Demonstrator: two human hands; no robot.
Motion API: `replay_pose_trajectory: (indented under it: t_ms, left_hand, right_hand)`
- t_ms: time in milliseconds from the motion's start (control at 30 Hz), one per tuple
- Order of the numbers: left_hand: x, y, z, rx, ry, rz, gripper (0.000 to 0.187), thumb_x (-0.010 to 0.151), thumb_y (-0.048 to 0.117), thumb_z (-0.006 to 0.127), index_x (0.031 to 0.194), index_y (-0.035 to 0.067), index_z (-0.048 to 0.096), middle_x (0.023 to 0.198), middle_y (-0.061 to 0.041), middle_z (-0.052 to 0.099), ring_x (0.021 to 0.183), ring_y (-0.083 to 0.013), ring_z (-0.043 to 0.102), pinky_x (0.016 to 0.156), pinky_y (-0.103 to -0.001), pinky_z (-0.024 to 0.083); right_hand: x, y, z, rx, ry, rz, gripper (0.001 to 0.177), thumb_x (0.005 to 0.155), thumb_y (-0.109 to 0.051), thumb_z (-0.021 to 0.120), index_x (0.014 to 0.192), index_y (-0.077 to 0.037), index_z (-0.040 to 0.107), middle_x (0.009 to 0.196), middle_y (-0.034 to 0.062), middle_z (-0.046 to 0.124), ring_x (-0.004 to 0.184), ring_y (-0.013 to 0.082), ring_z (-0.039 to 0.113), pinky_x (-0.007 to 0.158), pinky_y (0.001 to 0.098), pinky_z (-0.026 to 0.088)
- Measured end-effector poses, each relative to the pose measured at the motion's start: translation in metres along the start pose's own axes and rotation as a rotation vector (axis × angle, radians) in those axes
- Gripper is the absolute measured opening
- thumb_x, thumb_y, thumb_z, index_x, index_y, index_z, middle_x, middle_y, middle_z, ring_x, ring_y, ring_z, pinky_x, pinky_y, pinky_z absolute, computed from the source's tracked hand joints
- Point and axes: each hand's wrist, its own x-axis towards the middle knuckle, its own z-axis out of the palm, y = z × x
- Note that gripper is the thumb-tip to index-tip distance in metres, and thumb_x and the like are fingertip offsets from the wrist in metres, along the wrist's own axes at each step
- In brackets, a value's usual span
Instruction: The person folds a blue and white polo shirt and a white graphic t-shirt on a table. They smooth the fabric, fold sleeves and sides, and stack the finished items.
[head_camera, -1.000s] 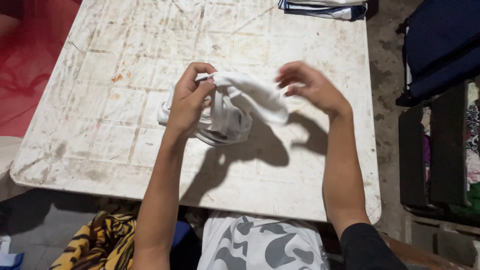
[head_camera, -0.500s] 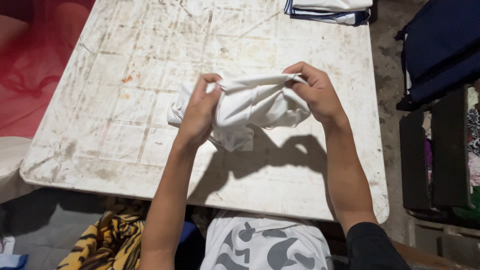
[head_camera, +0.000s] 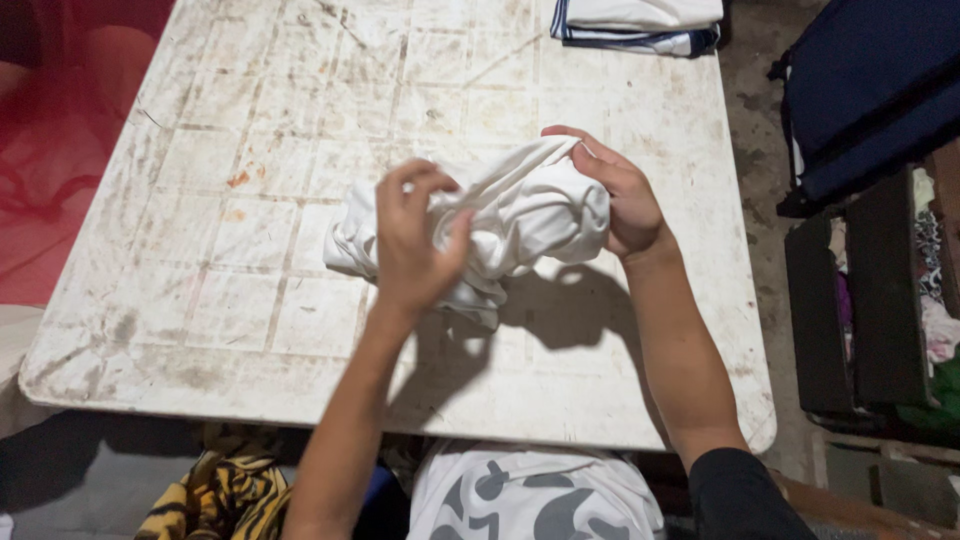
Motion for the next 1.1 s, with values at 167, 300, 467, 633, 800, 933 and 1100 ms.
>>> replay_pose_trajectory:
  t_ms: [167, 300, 467, 633, 800, 933, 1100]
  left_hand:
    - [-0.002, 0.032, 0.011, -0.234, -0.192, 0.054, 0.035, 0.082, 0.018, 0.089, 0.105, 0.009, 0.064, 0.107, -0.008, 0.066, 0.104, -0.0275, 0.065, 0.093, -0.040, 0.052]
    - [0.005, 0.033, 0.020, -0.257, -0.161, -0.010, 0.032, 0.084, 0.016, 0.086, 0.106, 0.007, 0.066, 0.106, -0.008, 0.068, 0.101, -0.0251, 0.068, 0.089, -0.039, 0.054]
    - [0.009, 0.027, 0.024, -0.356, -0.117, -0.151, 0.020, 0.090, 0.012, 0.083, 0.101, 0.005, 0.067, 0.096, -0.006, 0.071, 0.086, -0.0189, 0.072, 0.077, -0.032, 0.059]
    - [0.007, 0.019, 0.021, -0.382, -0.102, -0.169, 0.019, 0.089, 0.009, 0.083, 0.097, 0.003, 0.067, 0.092, -0.006, 0.070, 0.082, -0.0144, 0.071, 0.073, -0.028, 0.060]
    - [-0.003, 0.006, 0.025, -0.609, -0.116, -0.314, 0.017, 0.091, 0.007, 0.081, 0.099, 0.002, 0.066, 0.095, -0.004, 0.070, 0.089, -0.0102, 0.071, 0.082, -0.028, 0.062]
    - [-0.007, -0.013, 0.024, -0.931, -0.068, -0.533, 0.012, 0.095, 0.004, 0.075, 0.099, 0.004, 0.063, 0.103, -0.005, 0.071, 0.094, -0.0081, 0.068, 0.085, -0.025, 0.057]
    - [-0.009, -0.025, 0.013, -1.133, 0.024, -0.663, 0.010, 0.101, 0.006, 0.069, 0.101, 0.005, 0.059, 0.102, -0.005, 0.067, 0.090, -0.0075, 0.062, 0.083, -0.025, 0.053]
  right_hand:
    - [0.004, 0.002, 0.006, 0.089, -0.067, -0.002, 0.051, 0.115, -0.027, 0.041, 0.155, 0.004, 0.039, 0.140, 0.0183, 0.059, 0.125, 0.0253, 0.063, 0.109, 0.0384, 0.051]
    - [0.001, 0.002, 0.008, 0.127, -0.055, -0.002, 0.054, 0.115, -0.031, 0.038, 0.158, 0.003, 0.036, 0.140, 0.0190, 0.059, 0.125, 0.0262, 0.063, 0.109, 0.0394, 0.052]
    - [-0.005, 0.003, 0.009, 0.056, -0.075, -0.121, 0.080, 0.108, -0.037, 0.054, 0.168, -0.006, 0.012, 0.142, 0.0195, 0.058, 0.129, 0.0261, 0.062, 0.111, 0.0399, 0.051]
    - [-0.006, 0.005, 0.025, -0.256, -0.073, -0.204, 0.131, 0.085, -0.006, 0.083, 0.164, -0.017, -0.021, 0.146, 0.0197, 0.054, 0.135, 0.0248, 0.058, 0.113, 0.0369, 0.049]
    - [-0.005, 0.001, 0.029, -0.284, 0.057, -0.153, 0.125, 0.085, 0.008, 0.075, 0.169, -0.017, -0.014, 0.131, 0.0208, 0.066, 0.116, 0.0258, 0.066, 0.097, 0.0347, 0.056]
    - [-0.001, -0.002, 0.014, -0.264, 0.130, -0.123, 0.112, 0.084, 0.007, 0.069, 0.167, -0.012, -0.004, 0.121, 0.0167, 0.070, 0.107, 0.0165, 0.072, 0.092, 0.0289, 0.060]
    - [-0.004, -0.004, -0.008, -0.234, -0.026, -0.163, 0.092, 0.094, 0.006, 0.064, 0.174, -0.002, 0.019, 0.089, 0.0010, 0.062, 0.067, 0.0025, 0.051, 0.065, 0.0163, 0.044]
